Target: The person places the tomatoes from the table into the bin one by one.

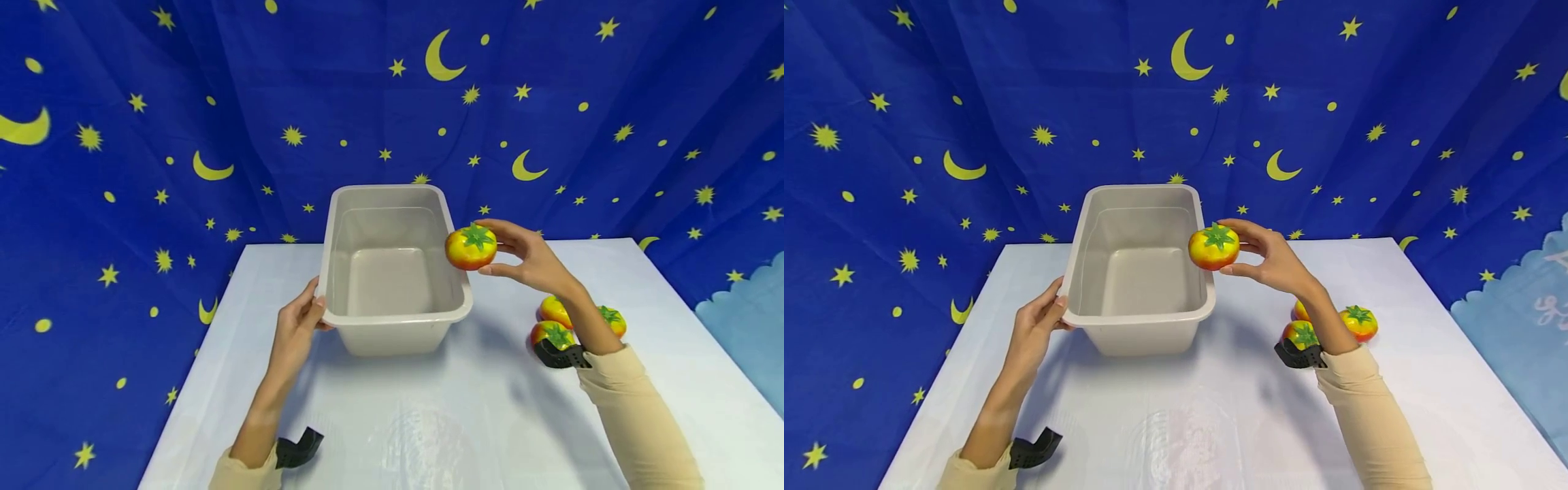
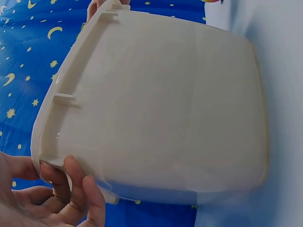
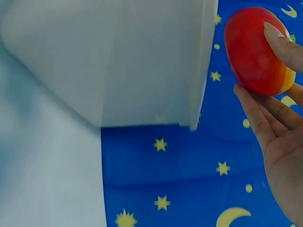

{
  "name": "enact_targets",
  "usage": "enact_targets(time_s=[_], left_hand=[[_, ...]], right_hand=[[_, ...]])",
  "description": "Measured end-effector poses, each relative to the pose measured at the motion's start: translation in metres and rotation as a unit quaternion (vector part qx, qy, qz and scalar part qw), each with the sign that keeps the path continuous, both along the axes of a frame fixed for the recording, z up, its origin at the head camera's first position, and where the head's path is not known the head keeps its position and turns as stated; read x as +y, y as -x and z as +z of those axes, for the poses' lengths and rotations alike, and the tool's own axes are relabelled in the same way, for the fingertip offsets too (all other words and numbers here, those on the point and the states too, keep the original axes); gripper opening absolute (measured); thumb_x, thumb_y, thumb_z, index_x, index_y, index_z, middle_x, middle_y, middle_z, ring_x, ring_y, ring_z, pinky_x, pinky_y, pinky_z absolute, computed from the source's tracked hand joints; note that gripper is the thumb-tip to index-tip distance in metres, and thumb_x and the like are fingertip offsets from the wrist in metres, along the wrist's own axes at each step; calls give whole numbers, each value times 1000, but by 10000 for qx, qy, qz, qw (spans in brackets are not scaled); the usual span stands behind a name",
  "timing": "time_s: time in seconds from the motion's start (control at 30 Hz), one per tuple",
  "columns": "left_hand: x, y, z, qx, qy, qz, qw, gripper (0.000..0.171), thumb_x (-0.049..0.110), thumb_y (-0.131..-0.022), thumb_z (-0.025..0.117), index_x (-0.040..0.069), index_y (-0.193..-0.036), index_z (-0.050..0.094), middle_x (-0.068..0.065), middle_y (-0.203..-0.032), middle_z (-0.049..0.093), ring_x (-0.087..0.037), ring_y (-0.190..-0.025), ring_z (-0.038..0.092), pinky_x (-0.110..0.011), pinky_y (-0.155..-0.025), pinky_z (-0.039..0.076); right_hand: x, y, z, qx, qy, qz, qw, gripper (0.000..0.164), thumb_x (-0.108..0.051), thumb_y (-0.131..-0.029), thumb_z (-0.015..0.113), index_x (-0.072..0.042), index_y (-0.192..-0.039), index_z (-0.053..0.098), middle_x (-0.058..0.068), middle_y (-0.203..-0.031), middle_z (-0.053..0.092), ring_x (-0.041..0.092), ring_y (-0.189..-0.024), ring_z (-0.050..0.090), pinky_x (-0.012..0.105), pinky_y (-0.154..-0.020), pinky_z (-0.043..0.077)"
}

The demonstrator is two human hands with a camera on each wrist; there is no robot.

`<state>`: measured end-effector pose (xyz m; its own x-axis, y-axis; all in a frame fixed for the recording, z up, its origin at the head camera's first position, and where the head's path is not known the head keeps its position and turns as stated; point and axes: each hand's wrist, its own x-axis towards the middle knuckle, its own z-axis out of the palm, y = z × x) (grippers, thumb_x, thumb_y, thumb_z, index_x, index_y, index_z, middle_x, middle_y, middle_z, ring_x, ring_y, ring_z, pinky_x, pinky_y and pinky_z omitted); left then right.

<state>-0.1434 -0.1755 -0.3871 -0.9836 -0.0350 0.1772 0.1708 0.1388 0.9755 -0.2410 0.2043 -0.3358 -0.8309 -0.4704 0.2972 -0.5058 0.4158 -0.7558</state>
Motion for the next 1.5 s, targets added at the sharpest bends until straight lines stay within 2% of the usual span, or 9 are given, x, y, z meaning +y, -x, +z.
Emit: enact_targets(time_s=[0.3, 0.5, 0.73, 1.0, 1.17, 1.37, 1.5], left_hand=[[3, -2, 0, 100, 39, 56, 9999, 46, 14, -105, 44, 1, -148, 38, -31, -113, 62, -4, -72, 61, -18, -70, 53], [4, -5, 0, 106, 17, 55, 9999, 46, 15, -105, 43, 2, -149, 37, -31, -113, 62, -5, -73, 61, -19, -71, 53], [3, -7, 0, 132, 82, 87, 9998, 45, 15, -105, 43, 4, -149, 39, -21, -106, 65, -5, -74, 60, -19, -71, 53], [5, -6, -1, 124, 39, 51, 9999, 45, 16, -105, 43, 4, -148, 40, -6, -99, 65, -6, -74, 60, -20, -71, 53], [5, -7, -1, 104, 47, 101, 9999, 45, 16, -105, 44, 4, -148, 40, -5, -100, 66, -6, -74, 59, -19, -71, 52], [5, -7, -1, 126, -3, 104, 9999, 45, 15, -105, 43, 3, -148, 40, 8, -94, 64, -6, -73, 58, -19, -70, 52], [5, -6, 0, 146, 32, 54, 9999, 45, 15, -105, 43, 3, -148, 39, 7, -94, 64, -6, -73, 58, -19, -71, 52]], right_hand=[[-27, 8, 3, -204, 187, 611, 9977, 71, -6, -82, 77, -6, -145, 45, 12, -143, 51, 24, -121, 56, 24, -102, 46], [-40, 13, 0, -239, 143, 752, 9968, 70, -5, -82, 77, -5, -144, 45, 13, -142, 52, 28, -122, 55, 38, -106, 45], [-52, 19, -1, -283, 178, 940, 9950, 70, -6, -82, 77, -4, -144, 45, 13, -142, 51, 29, -126, 53, 45, -107, 43], [-56, 23, -3, -277, 72, 923, 9953, 70, -9, -82, 77, -7, -145, 45, 11, -142, 52, 27, -126, 53, 43, -107, 44], [-59, 26, -4, -319, 56, 1032, 9941, 71, -6, -82, 77, -5, -145, 44, 13, -142, 51, 28, -127, 52, 43, -107, 44], [-62, 26, -5, -399, -11, 1165, 9924, 71, -5, -81, 77, -4, -145, 44, 13, -143, 50, 28, -128, 51, 44, -108, 43], [-63, 27, -7, -437, 33, 1146, 9924, 71, -5, -81, 77, -4, -145, 44, 13, -143, 51, 28, -127, 52, 44, -108, 43]])
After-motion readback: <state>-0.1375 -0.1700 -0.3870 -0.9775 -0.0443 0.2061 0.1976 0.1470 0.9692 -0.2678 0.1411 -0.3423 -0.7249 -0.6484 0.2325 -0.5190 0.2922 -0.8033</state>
